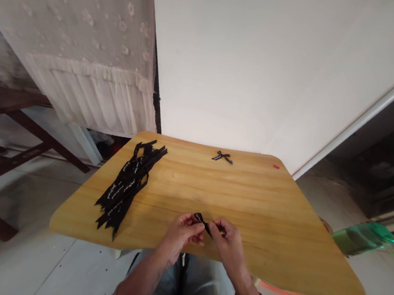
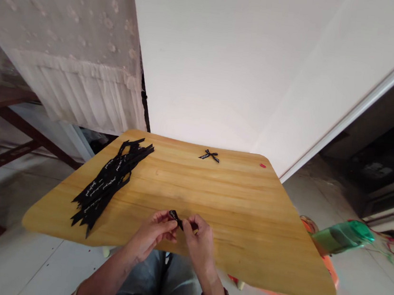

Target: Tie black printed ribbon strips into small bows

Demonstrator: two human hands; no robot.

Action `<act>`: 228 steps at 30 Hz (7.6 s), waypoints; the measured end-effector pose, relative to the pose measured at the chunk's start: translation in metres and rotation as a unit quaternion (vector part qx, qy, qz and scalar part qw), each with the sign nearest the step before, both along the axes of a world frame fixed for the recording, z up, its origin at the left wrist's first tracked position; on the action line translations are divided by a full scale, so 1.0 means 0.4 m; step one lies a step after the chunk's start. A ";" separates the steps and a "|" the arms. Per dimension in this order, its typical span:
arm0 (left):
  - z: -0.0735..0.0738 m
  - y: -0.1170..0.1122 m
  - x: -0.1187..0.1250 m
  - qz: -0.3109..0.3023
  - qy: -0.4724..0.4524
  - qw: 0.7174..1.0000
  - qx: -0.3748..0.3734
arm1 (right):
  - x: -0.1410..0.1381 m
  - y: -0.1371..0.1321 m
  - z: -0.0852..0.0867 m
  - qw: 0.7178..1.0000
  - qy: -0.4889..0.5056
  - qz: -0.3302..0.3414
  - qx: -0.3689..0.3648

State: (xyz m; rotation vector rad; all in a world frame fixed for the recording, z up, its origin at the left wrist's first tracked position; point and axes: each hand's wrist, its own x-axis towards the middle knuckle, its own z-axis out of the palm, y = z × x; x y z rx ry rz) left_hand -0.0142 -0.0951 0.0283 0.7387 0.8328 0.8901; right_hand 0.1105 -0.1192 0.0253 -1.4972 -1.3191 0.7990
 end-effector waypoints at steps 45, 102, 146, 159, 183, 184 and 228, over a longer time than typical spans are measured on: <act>-0.033 0.002 0.024 0.130 -0.013 0.984 -0.125 | -0.025 -0.021 -0.031 0.995 0.099 0.007 -0.008; -0.001 -0.029 0.024 -0.052 0.049 0.997 -0.034 | 0.000 0.017 0.012 0.998 -0.020 0.052 -0.017; 0.012 0.022 0.019 0.046 0.016 0.998 -0.040 | 0.003 0.021 0.005 0.991 0.128 0.018 -0.024; 0.024 0.019 0.013 0.053 -0.018 0.995 -0.080 | 0.015 0.004 0.034 0.988 0.149 -0.050 -0.008; 0.013 0.001 0.026 0.060 -0.046 0.993 -0.088 | 0.001 0.014 0.010 0.997 0.078 -0.011 0.015; 0.015 0.000 0.023 0.046 -0.055 0.994 -0.084 | 0.004 0.015 0.008 0.997 0.078 -0.012 0.012; 0.003 0.002 0.013 -0.074 0.015 0.996 -0.045 | -0.002 0.055 0.036 0.990 -0.093 0.105 0.007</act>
